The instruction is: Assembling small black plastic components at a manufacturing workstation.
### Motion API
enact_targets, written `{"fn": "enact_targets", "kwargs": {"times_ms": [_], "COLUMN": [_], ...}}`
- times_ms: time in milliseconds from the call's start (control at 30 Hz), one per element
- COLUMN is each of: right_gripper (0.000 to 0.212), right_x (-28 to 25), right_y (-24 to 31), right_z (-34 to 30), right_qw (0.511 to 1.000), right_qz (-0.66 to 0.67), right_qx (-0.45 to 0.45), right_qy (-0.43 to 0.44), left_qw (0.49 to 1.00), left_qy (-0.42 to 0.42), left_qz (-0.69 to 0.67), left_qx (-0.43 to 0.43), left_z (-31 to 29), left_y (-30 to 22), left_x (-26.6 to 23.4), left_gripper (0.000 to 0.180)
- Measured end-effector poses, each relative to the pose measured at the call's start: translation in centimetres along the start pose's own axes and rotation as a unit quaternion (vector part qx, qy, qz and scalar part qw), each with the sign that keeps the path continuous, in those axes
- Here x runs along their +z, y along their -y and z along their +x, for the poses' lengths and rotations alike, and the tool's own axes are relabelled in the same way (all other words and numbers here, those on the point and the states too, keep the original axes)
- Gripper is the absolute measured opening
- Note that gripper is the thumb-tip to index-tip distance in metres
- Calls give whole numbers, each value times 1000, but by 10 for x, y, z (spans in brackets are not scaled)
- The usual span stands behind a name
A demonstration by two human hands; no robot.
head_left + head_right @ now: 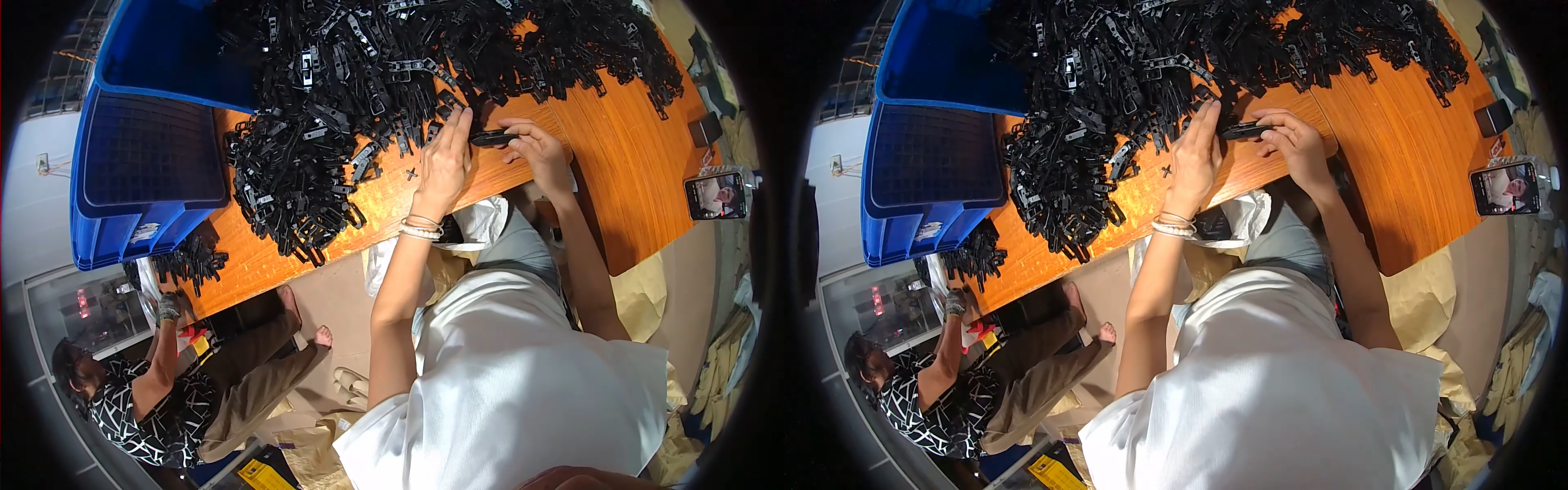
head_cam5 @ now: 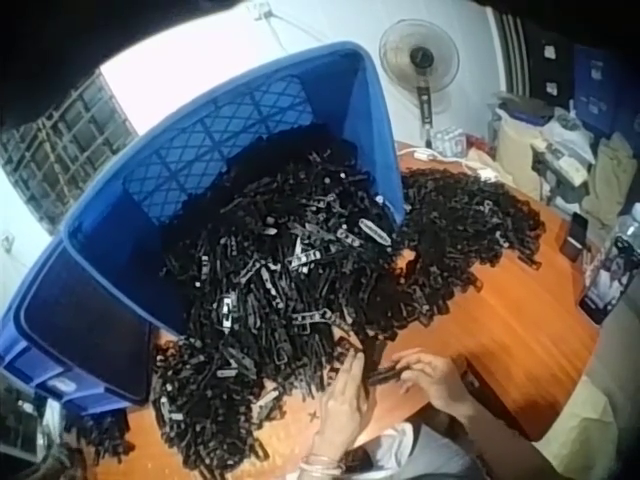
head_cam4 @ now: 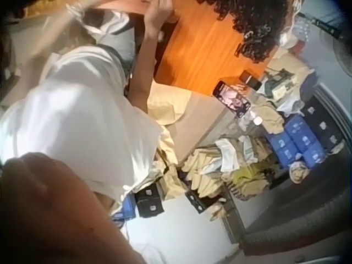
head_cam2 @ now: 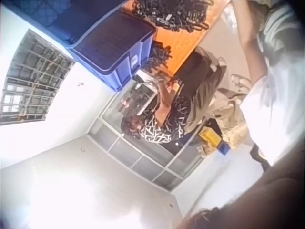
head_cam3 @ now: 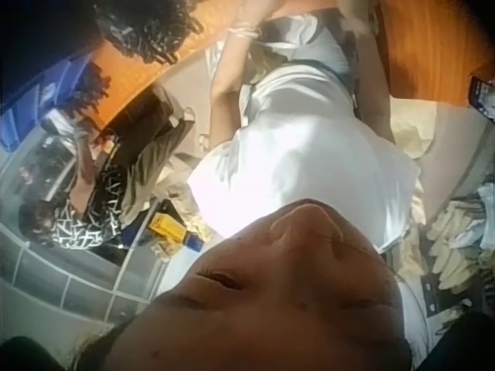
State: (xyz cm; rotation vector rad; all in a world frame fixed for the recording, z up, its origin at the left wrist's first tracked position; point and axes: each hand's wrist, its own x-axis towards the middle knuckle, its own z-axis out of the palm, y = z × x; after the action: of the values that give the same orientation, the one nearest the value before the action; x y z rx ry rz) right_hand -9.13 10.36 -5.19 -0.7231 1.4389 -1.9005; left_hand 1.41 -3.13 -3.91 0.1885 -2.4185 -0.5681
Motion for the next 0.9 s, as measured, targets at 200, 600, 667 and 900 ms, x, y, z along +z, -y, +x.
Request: {"fn": "enact_targets", "kwargs": {"times_ms": [200, 600, 667, 900], "right_gripper": [16, 11, 12, 10], "right_x": [-1, 22, 23, 30], "right_y": [1, 25, 24, 24], "right_z": [-7, -25, -26, -33], "right_qw": [998, 994, 995, 995], "right_qz": [-15, -22, -15, -8], "right_qx": [53, 7, 6, -25], "right_qy": [-23, -103, -101, -100], "left_qw": [993, 904, 898, 882], "left_qy": [-108, 45, 41, 63], "left_qz": [-24, -313, -329, -337], "left_qx": [-28, -287, -288, -323], "left_z": [2, -8, -8, -13], "left_y": [-3, -27, -27, -19], "left_x": [0, -28, -28, -29], "left_gripper": [36, 35, 35, 36]}}
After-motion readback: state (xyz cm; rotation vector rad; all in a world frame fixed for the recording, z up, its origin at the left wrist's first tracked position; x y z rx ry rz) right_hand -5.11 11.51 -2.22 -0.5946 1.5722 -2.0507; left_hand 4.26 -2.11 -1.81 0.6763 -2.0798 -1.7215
